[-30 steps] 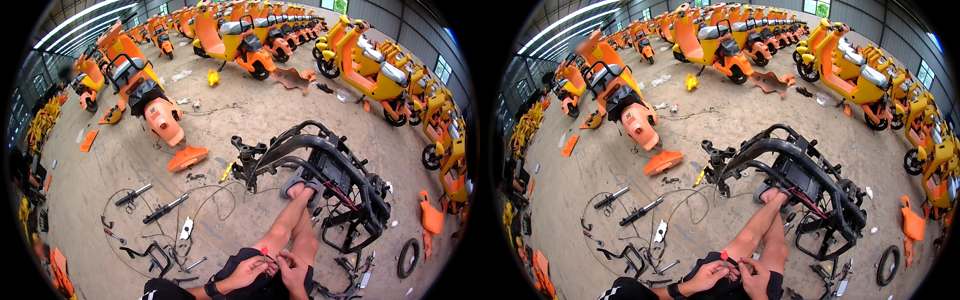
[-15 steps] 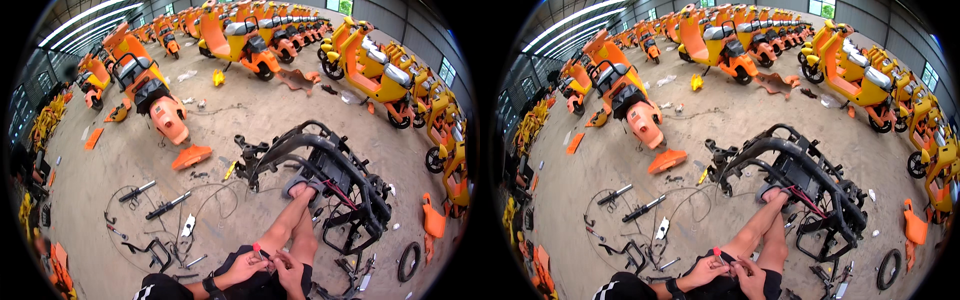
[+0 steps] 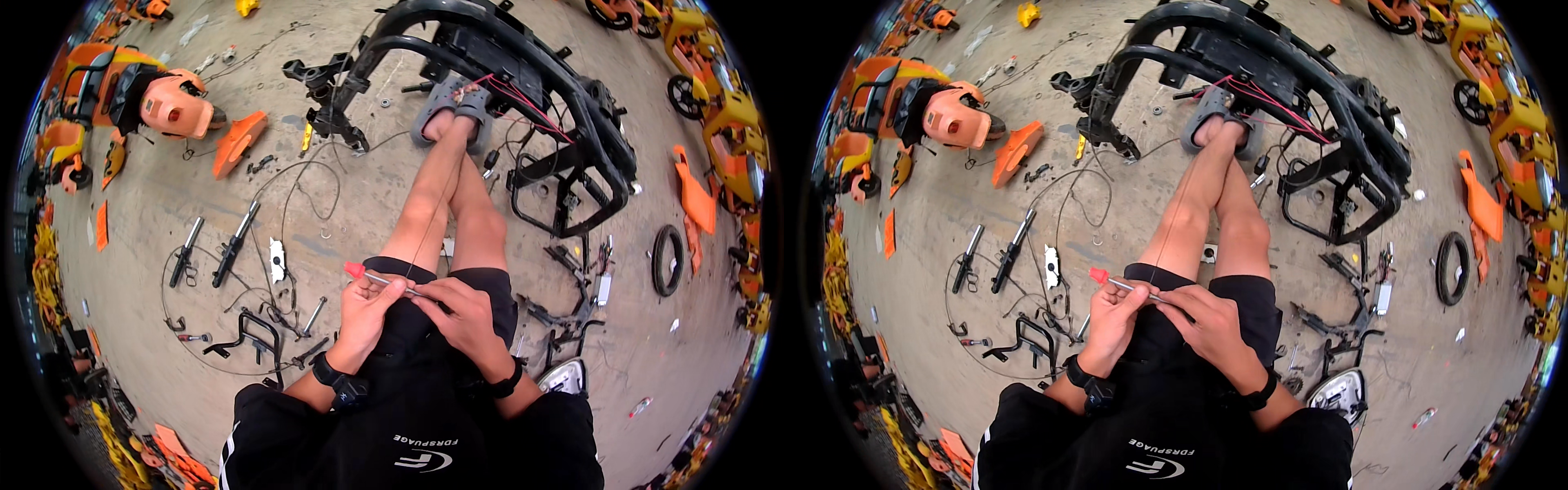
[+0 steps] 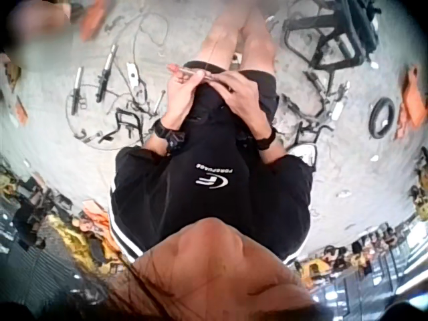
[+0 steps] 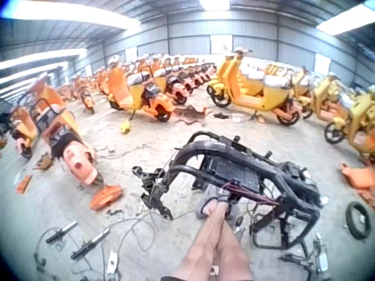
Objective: The person sits on the floor of a workshop and assembles a scooter frame. They use a screwdriver to tighten screws on a small component and manipulate wires and parts of the frame.
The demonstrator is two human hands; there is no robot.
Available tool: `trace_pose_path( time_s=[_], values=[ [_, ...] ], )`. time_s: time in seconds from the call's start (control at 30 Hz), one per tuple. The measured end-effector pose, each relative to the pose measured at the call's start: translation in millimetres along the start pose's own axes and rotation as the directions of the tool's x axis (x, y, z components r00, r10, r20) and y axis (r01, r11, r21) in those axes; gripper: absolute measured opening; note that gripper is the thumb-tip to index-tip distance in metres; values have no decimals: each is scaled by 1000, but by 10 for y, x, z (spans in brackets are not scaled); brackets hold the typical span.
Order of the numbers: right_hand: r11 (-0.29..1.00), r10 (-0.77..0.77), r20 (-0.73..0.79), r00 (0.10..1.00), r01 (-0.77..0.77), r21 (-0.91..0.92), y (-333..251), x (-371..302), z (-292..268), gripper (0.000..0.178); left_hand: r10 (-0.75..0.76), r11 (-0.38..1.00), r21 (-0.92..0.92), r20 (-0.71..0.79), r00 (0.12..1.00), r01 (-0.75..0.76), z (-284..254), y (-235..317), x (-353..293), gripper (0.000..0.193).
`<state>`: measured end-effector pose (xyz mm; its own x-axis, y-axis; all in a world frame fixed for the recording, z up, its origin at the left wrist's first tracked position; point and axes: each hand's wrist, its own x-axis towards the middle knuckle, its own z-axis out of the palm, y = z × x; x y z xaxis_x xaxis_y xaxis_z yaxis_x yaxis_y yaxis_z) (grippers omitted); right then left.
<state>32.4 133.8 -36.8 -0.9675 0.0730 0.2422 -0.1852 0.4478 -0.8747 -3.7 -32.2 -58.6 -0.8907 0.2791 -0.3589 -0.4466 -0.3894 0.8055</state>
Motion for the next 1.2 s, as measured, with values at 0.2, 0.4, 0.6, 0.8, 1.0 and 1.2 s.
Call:
trace_pose_path(
  time_s=[0.2,0.4,0.6,0.8,1.0,1.2],
  values=[
    [992,113,22,993,-114,58,-7,-17,-40,12,-21,995,-90,121,992,32,-19,118,90,14],
    [978,159,75,984,-167,123,1,-33,-59,11,54,999,-1,132,990,-54,-66,172,109,16],
    [981,131,69,989,-140,133,73,-8,-134,10,44,995,82,199,979,-61,-65,195,167,18],
    [983,68,120,990,-87,162,131,53,-200,12,-67,993,116,295,953,34,-22,137,178,24],
    [975,93,251,963,-140,173,72,158,-259,17,-37,995,99,312,950,6,139,175,88,26],
    [978,122,304,945,-166,124,78,116,-200,15,94,982,129,307,947,-139,97,165,53,20]
  ],
)
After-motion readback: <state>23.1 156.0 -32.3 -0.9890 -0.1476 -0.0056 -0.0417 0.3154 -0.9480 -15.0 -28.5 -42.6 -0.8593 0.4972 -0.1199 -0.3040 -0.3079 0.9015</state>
